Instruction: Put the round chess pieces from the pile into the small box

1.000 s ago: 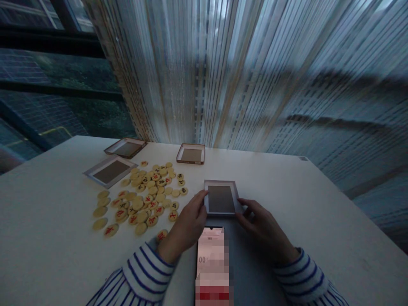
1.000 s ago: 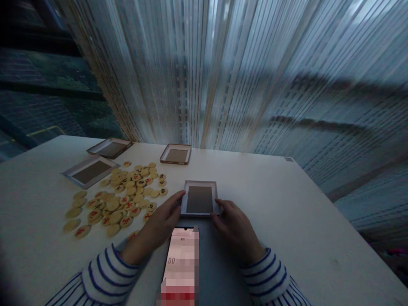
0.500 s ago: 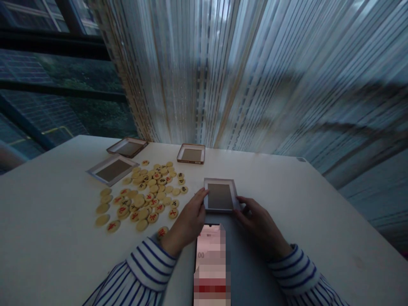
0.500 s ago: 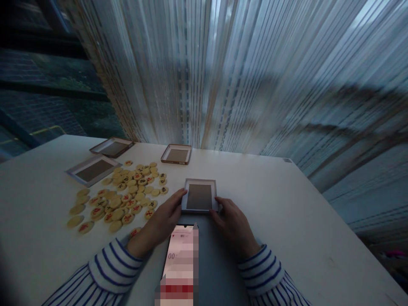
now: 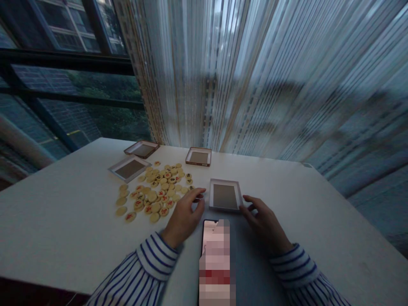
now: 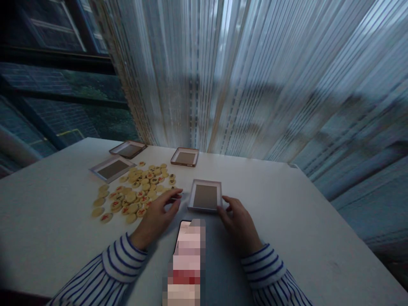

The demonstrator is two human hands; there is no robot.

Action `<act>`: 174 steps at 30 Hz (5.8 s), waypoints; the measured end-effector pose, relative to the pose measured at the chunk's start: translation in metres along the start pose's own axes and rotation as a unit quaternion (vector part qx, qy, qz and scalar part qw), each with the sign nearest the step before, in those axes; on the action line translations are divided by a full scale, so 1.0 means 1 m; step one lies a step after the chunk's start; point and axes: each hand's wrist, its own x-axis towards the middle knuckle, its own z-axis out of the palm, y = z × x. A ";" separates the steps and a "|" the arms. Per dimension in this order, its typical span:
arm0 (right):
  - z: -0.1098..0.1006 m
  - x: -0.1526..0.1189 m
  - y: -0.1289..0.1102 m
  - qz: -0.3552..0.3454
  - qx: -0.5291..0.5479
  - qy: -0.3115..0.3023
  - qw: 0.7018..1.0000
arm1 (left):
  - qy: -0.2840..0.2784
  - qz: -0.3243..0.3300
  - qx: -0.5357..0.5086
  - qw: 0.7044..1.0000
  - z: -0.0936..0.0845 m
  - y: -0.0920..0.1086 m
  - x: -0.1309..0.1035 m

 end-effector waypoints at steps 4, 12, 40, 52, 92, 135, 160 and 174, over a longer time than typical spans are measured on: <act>0.002 0.000 0.003 -0.012 0.001 0.013 1.000 | 0.038 0.015 0.056 0.998 -0.028 -0.003 -0.014; 0.003 -0.001 0.000 -0.049 0.021 0.050 0.997 | 0.071 0.136 0.218 0.964 -0.061 -0.030 -0.049; 0.000 0.013 -0.052 -0.222 -0.036 0.005 0.974 | 0.037 0.121 0.284 0.951 -0.080 -0.046 -0.041; 0.021 0.058 -0.106 -0.326 -0.042 -0.156 0.931 | 0.025 0.135 0.221 0.965 -0.071 -0.054 0.027; 0.072 0.077 -0.113 -0.357 -0.056 -0.208 0.909 | 0.031 0.105 0.238 0.965 -0.075 -0.061 0.013; 0.000 0.030 -0.091 -0.332 0.084 0.074 0.937 | -0.090 -0.062 -0.247 0.963 -0.032 0.031 0.029; -0.010 0.030 0.004 -0.080 0.104 0.074 0.989 | -0.085 0.003 0.036 0.996 0.004 0.003 0.028; 0.001 0.020 -0.003 -0.023 0.124 -0.042 0.991 | -0.116 -0.119 -0.001 0.986 0.005 -0.006 0.026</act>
